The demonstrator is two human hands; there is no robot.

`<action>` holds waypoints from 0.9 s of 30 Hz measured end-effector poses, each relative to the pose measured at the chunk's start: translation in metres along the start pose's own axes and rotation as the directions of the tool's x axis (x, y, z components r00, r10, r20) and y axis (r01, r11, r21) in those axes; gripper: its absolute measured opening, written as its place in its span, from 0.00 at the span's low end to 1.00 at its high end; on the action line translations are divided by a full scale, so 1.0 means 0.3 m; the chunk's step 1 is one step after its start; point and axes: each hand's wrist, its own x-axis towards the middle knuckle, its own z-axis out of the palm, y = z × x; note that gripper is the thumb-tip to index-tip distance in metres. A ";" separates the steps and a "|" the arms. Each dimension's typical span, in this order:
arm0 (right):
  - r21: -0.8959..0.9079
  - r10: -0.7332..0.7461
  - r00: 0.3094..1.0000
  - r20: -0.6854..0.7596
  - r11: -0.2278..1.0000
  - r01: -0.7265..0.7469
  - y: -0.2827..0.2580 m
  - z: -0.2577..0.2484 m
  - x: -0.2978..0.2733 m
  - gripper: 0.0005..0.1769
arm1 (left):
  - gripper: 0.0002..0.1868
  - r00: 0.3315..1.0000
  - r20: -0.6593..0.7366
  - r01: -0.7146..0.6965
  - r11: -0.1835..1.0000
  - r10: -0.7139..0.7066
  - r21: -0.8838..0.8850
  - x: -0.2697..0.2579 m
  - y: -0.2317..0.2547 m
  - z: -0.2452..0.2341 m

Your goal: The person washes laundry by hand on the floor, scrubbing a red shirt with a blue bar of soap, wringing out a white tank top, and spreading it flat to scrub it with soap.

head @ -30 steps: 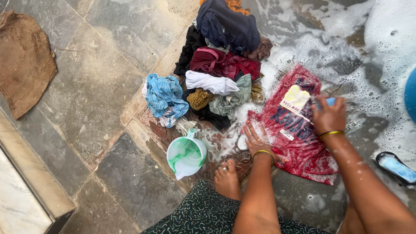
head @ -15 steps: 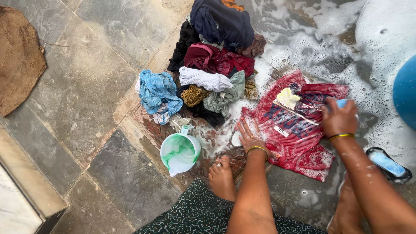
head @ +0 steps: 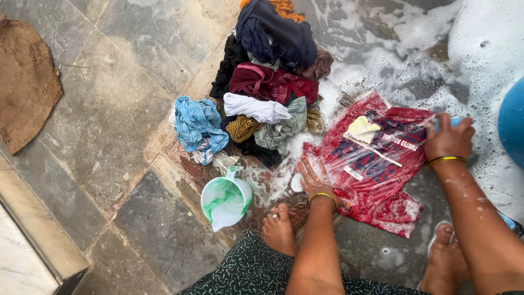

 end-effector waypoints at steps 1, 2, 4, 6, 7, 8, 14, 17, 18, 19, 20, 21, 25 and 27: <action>-0.003 -0.076 0.997 0.003 0.997 0.076 -0.056 0.009 -0.036 0.21 | 0.90 1.000 0.022 0.011 1.000 -0.012 0.019 0.005 0.005 -0.005; -0.001 -0.150 0.989 0.014 0.989 0.150 -0.152 0.040 -0.116 0.22 | 0.90 1.000 0.020 0.016 1.000 -0.017 0.019 0.013 0.002 -0.005; 0.078 -0.291 0.946 0.145 0.956 0.282 -0.361 0.098 -0.266 0.17 | 0.89 0.999 0.041 0.008 0.999 -0.009 0.036 0.040 0.004 0.012; 0.116 -0.416 0.901 0.120 0.907 0.404 -0.512 0.123 -0.354 0.16 | 0.82 0.999 0.037 0.003 0.997 -0.006 0.083 0.051 0.008 0.038; 0.133 -0.477 0.854 0.207 0.878 0.459 -0.547 0.125 -0.351 0.17 | 0.76 1.000 0.028 -0.004 0.992 0.000 0.129 0.058 0.004 0.036; 0.153 -0.526 0.796 0.299 0.850 0.505 -0.553 0.126 -0.358 0.18 | 0.76 0.999 0.032 -0.001 0.991 -0.003 0.135 0.051 0.003 0.041; -0.004 -0.139 0.990 0.017 0.990 0.139 -0.152 0.025 0.077 0.16 | 0.74 0.998 0.062 -0.009 0.998 0.006 0.056 -0.003 0.004 -0.003; 0.040 -0.109 0.994 -0.018 0.993 0.109 -0.180 0.017 0.086 0.16 | 0.88 1.000 -0.018 -0.008 0.998 0.007 -0.058 -0.028 0.004 -0.018; 0.065 -0.135 0.991 -0.014 0.989 0.136 -0.222 0.022 0.061 0.17 | 0.88 1.000 -0.027 -0.007 0.998 0.005 -0.058 -0.028 0.003 -0.017; 0.127 -0.215 0.975 0.046 0.970 0.208 -0.288 0.039 -0.007 0.20 | 0.88 0.999 -0.036 -0.006 0.998 0.003 -0.059 -0.024 0.003 -0.015; 0.179 -0.265 0.963 0.052 0.951 0.252 -0.381 0.066 -0.084 0.22 | 0.88 0.999 -0.036 -0.006 0.998 0.004 -0.058 -0.018 0.003 -0.010; 0.122 -0.378 0.923 0.075 0.922 0.368 -0.464 0.080 -0.188 0.18 | 0.82 1.000 -0.009 -0.004 1.000 0.004 -0.006 -0.010 0.005 -0.004; 0.070 -0.611 0.731 0.304 0.780 0.622 -0.605 0.083 -0.200 0.17 | 0.78 1.000 0.012 -0.004 0.999 0.003 0.051 0.016 0.007 0.019; -0.109 -0.521 0.845 0.121 0.839 0.533 -0.522 0.062 -0.033 0.14 | 0.73 0.999 0.048 -0.010 0.996 0.006 0.092 0.029 0.001 0.039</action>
